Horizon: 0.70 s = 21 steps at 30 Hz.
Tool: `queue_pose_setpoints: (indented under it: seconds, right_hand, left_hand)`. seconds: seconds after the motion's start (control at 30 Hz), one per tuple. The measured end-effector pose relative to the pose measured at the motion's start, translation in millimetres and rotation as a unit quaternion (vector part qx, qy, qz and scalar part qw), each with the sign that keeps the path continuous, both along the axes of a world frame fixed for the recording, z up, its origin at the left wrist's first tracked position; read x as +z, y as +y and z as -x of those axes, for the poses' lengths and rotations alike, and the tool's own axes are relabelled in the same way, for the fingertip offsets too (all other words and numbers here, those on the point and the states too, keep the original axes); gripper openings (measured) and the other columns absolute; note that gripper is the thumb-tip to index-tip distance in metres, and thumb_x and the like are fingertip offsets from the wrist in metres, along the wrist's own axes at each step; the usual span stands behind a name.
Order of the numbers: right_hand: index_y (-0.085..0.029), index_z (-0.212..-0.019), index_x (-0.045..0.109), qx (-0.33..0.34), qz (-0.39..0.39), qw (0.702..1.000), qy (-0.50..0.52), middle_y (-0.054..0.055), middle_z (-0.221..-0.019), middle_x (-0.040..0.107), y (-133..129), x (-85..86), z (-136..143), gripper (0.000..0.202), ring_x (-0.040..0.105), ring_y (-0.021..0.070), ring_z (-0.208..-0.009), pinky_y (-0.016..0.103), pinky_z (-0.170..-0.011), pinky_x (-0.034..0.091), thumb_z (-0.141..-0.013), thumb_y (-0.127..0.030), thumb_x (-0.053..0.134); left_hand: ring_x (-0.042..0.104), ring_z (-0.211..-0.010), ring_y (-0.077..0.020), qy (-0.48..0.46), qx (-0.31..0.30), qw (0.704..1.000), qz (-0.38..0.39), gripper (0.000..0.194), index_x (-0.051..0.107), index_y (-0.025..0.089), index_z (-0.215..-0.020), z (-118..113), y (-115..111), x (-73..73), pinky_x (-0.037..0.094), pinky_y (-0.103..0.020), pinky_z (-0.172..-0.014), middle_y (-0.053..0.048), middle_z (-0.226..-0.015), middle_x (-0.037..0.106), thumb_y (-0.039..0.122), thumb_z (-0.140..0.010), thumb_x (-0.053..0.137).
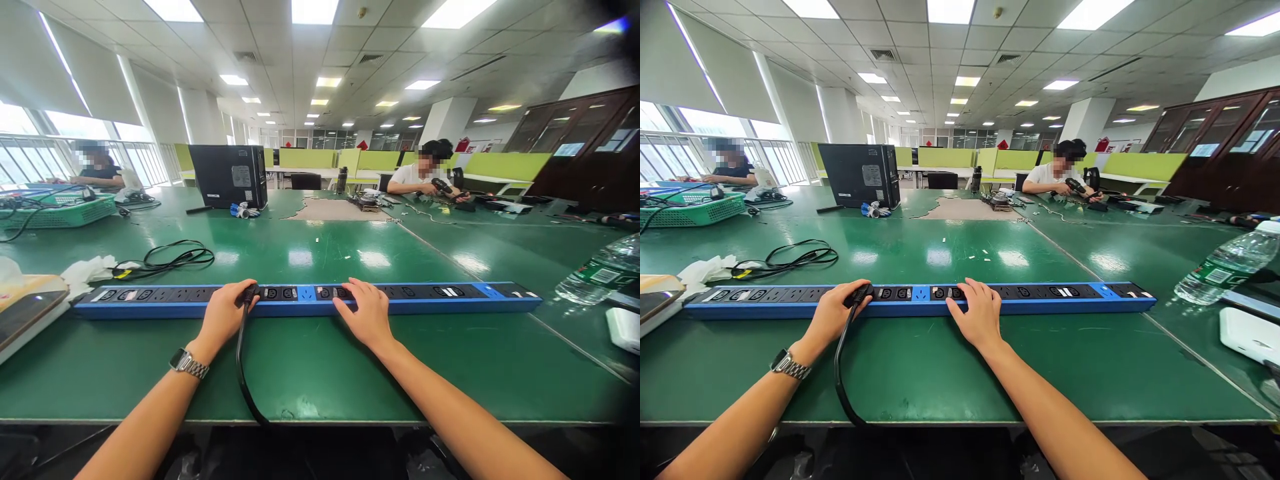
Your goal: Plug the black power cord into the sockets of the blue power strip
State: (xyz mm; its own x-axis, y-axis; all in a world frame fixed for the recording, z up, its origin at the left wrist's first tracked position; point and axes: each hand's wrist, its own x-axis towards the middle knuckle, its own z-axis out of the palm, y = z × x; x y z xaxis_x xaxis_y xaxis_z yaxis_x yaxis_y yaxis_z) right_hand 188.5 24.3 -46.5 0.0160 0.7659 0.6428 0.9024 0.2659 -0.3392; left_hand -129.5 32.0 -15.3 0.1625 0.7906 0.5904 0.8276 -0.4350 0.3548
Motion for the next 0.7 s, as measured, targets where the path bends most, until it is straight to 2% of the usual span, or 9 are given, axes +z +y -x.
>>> queue_pose_setpoints:
  seconds: [0.27,0.7]
  right_hand:
    - [-0.023,-0.111,0.066,0.0,0.001,1.0,-0.006,0.009,-0.127,0.065,0.7,-0.7,-0.8,0.035,0.055,0.0277,-0.118,0.049,-0.102,0.034,-0.089,-0.047,0.053]
    - [-0.023,-0.111,0.067,-0.004,0.007,1.0,-0.003,0.009,-0.126,0.065,-0.4,1.1,-0.5,0.035,0.055,0.0277,-0.117,0.049,-0.102,0.034,-0.089,-0.047,0.053]
  left_hand:
    - [0.067,-0.099,-0.0258,0.008,0.011,0.999,-0.036,0.038,0.064,0.021,-0.116,0.0,1.6,-9.7,0.05,-0.041,-0.093,-0.009,-0.108,0.073,0.044,-0.089,0.052]
    - [0.067,-0.099,-0.0259,0.004,0.012,1.0,-0.026,0.04,0.064,0.021,-0.118,1.1,1.3,-9.3,0.05,-0.041,-0.092,-0.009,-0.109,0.073,0.045,-0.088,0.053]
